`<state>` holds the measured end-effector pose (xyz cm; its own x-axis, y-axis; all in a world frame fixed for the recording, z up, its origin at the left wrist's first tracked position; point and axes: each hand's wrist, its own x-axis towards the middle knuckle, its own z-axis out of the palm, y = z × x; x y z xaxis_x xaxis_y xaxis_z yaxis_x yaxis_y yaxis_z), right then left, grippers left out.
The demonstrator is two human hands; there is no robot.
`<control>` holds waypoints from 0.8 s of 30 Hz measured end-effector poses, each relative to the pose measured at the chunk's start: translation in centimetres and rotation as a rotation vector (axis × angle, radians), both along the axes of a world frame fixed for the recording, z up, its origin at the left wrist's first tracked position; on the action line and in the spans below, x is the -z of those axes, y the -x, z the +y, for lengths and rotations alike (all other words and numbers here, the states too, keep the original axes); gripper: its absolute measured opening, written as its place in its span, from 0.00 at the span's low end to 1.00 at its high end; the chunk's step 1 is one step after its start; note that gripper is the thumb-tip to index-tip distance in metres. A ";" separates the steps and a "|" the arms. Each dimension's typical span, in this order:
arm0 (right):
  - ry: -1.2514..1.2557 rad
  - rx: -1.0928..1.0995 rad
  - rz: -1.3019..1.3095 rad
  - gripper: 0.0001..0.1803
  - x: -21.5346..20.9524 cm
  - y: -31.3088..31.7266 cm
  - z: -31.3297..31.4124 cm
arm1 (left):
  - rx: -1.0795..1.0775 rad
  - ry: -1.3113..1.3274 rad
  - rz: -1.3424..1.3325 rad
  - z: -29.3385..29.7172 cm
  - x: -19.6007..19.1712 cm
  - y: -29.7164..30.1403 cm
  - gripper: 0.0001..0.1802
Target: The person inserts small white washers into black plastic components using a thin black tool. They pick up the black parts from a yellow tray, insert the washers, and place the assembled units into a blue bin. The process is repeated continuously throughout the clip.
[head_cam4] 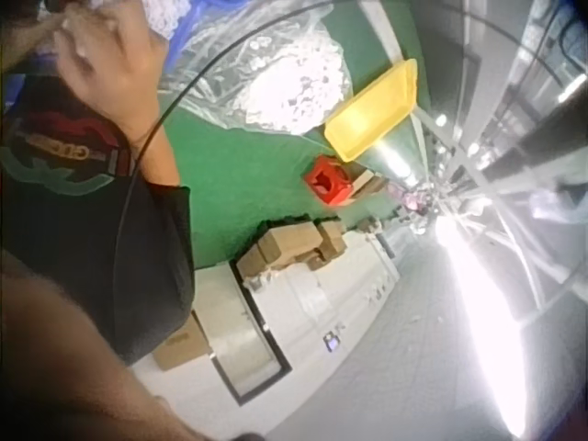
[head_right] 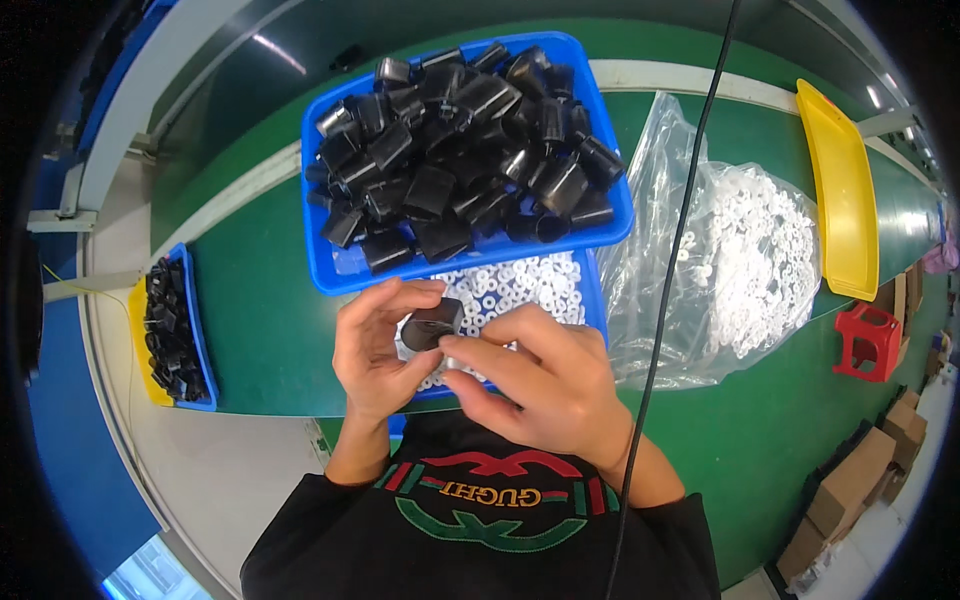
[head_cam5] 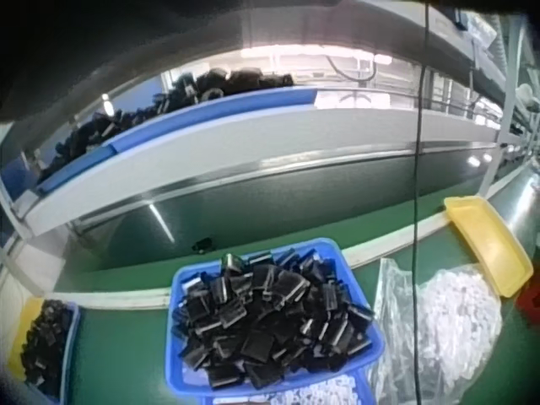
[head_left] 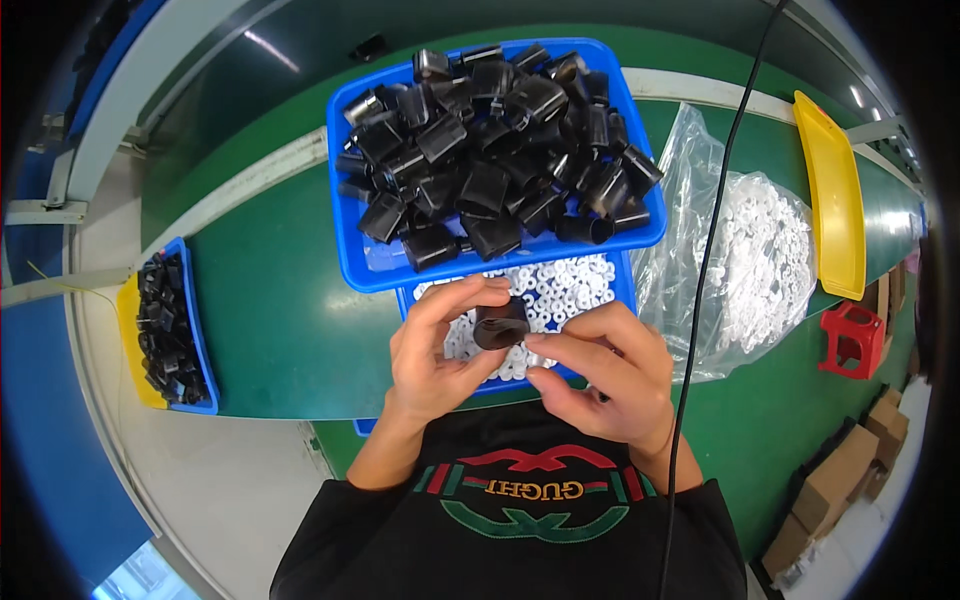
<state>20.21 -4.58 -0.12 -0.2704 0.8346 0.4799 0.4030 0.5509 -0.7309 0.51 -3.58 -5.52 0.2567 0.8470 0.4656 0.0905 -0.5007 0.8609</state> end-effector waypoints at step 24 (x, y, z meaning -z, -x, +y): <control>0.108 0.154 -0.090 0.34 -0.3 2.7 0.2 | 0.036 -0.003 -0.199 0.4 0.5 -0.2 0.40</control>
